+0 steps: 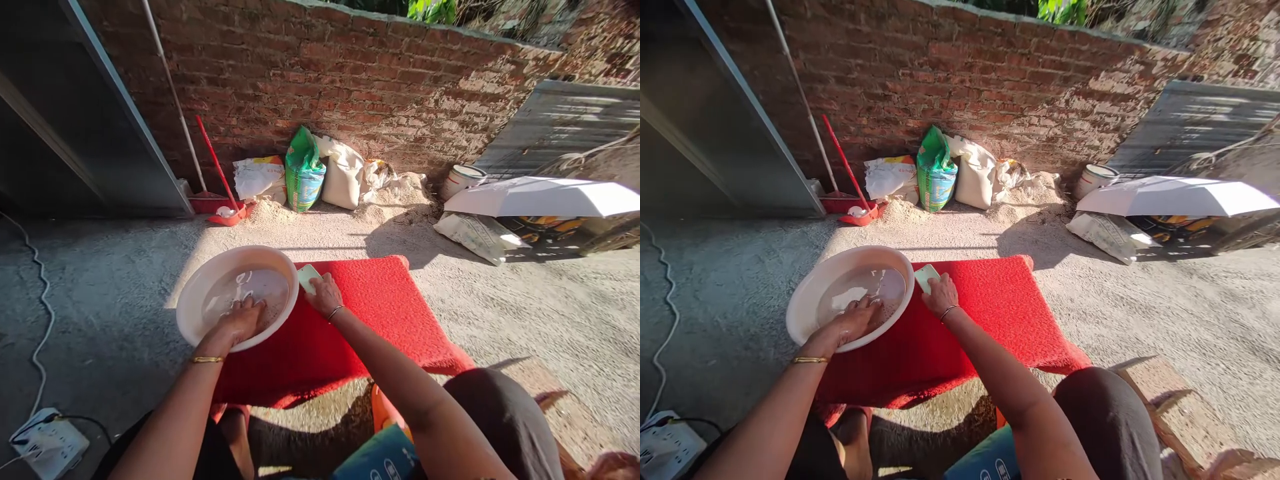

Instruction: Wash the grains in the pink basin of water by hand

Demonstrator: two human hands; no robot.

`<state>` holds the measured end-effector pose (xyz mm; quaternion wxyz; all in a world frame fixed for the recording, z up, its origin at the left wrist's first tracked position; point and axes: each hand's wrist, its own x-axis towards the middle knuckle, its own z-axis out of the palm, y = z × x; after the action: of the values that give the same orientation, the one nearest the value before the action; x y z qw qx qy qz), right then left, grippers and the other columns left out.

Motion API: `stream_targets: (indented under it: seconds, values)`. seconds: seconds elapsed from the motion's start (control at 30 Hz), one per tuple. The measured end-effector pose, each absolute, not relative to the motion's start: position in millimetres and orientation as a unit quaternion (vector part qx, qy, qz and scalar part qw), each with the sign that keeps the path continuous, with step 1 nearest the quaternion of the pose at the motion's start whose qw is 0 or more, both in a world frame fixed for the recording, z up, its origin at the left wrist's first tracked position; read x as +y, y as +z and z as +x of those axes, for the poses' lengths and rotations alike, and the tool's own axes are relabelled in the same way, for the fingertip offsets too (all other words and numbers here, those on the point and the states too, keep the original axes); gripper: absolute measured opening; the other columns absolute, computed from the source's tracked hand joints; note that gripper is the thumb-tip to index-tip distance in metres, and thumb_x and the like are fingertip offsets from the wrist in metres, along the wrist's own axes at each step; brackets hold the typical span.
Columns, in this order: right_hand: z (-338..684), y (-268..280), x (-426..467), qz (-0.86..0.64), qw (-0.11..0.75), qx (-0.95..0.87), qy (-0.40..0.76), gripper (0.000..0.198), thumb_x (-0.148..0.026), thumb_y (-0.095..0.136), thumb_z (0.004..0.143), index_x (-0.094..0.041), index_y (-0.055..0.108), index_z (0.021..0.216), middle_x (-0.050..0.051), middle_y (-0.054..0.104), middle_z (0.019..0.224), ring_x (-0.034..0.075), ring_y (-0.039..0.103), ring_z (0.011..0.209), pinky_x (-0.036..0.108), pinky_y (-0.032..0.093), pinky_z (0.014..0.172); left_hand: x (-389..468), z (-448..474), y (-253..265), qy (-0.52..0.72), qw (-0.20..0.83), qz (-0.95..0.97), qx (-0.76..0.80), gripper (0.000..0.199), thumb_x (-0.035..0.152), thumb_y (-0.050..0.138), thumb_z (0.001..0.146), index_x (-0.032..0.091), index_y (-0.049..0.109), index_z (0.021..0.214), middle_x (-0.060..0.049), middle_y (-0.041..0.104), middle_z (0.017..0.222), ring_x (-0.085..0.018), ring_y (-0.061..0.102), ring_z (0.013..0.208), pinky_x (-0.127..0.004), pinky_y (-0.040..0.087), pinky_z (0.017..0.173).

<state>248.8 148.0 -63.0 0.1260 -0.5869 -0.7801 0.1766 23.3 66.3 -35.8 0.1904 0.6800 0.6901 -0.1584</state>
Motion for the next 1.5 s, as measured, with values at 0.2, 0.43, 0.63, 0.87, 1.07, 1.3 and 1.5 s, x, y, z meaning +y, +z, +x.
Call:
stream_targets:
  seconds: [0.2,0.43,0.63,0.87,1.07,1.3,1.5]
  values:
    - [359.0,-73.0,184.6,-0.679,0.15,-0.702,0.153,0.045,-0.033,0.065,0.08,-0.023,0.063,0.124,0.01,0.052,0.114,0.02,0.058,0.096,0.032,0.045,0.088,67.2,23.8,-35.3,-0.154,0.192,0.683,0.688,0.054,0.036,0.044,0.09,0.017,0.048,0.14,-0.022,0.04,0.145,-0.043,0.043,0.129,-0.055,0.042,0.098]
    - [503.4,-71.7,197.8,-0.798,0.216,-0.545,0.14,0.042,-0.036,0.067,0.074,-0.017,0.069,0.111,0.009,0.055,0.094,0.022,0.058,0.088,0.037,0.048,0.084,69.1,17.8,-44.9,-0.122,0.182,0.681,0.699,0.052,0.04,0.047,0.089,0.022,0.052,0.138,-0.019,0.049,0.138,-0.041,0.047,0.127,-0.053,0.043,0.098]
    - [481.5,-66.9,201.5,-0.81,0.24,-0.513,0.15,0.039,-0.042,0.066,0.073,-0.017,0.07,0.103,0.009,0.056,0.09,0.022,0.058,0.078,0.038,0.049,0.075,65.9,25.8,-35.8,-0.143,0.177,0.675,0.702,0.052,0.031,0.044,0.091,0.021,0.047,0.142,-0.02,0.043,0.143,-0.041,0.045,0.129,-0.053,0.042,0.099]
    - [303.1,-74.3,190.5,-0.638,0.22,-0.711,0.198,0.041,-0.038,0.068,0.077,-0.023,0.067,0.115,0.008,0.056,0.111,0.018,0.059,0.088,0.03,0.047,0.081,64.1,26.9,-32.8,-0.152,0.197,0.673,0.697,0.055,0.037,0.044,0.091,0.022,0.043,0.144,-0.02,0.039,0.145,-0.041,0.043,0.128,-0.054,0.043,0.096]
    - [237.2,-72.4,186.9,-0.578,0.15,-0.78,0.187,0.043,-0.043,0.063,0.083,-0.027,0.063,0.123,0.009,0.054,0.117,0.021,0.056,0.099,0.031,0.045,0.085,64.2,27.5,-33.5,-0.149,0.193,0.672,0.7,0.058,0.033,0.047,0.089,0.019,0.043,0.145,-0.022,0.037,0.148,-0.044,0.037,0.133,-0.056,0.042,0.097]
    - [331.9,-71.4,225.6,-0.669,0.155,-0.707,0.169,0.045,-0.037,0.065,0.08,-0.025,0.063,0.124,0.009,0.053,0.117,0.018,0.058,0.092,0.029,0.044,0.081,66.0,24.6,-36.4,-0.146,0.21,0.665,0.702,0.061,0.038,0.047,0.09,0.02,0.04,0.147,-0.022,0.032,0.152,-0.046,0.035,0.134,-0.059,0.04,0.098]
    - [465.3,-57.6,239.2,-0.783,0.183,-0.579,0.134,0.04,-0.031,0.065,0.078,-0.015,0.067,0.115,0.012,0.055,0.105,0.02,0.057,0.089,0.032,0.043,0.08,70.5,23.9,-40.7,-0.164,0.213,0.654,0.707,0.067,0.045,0.046,0.089,0.02,0.034,0.15,-0.021,0.032,0.15,-0.046,0.036,0.133,-0.056,0.038,0.101]
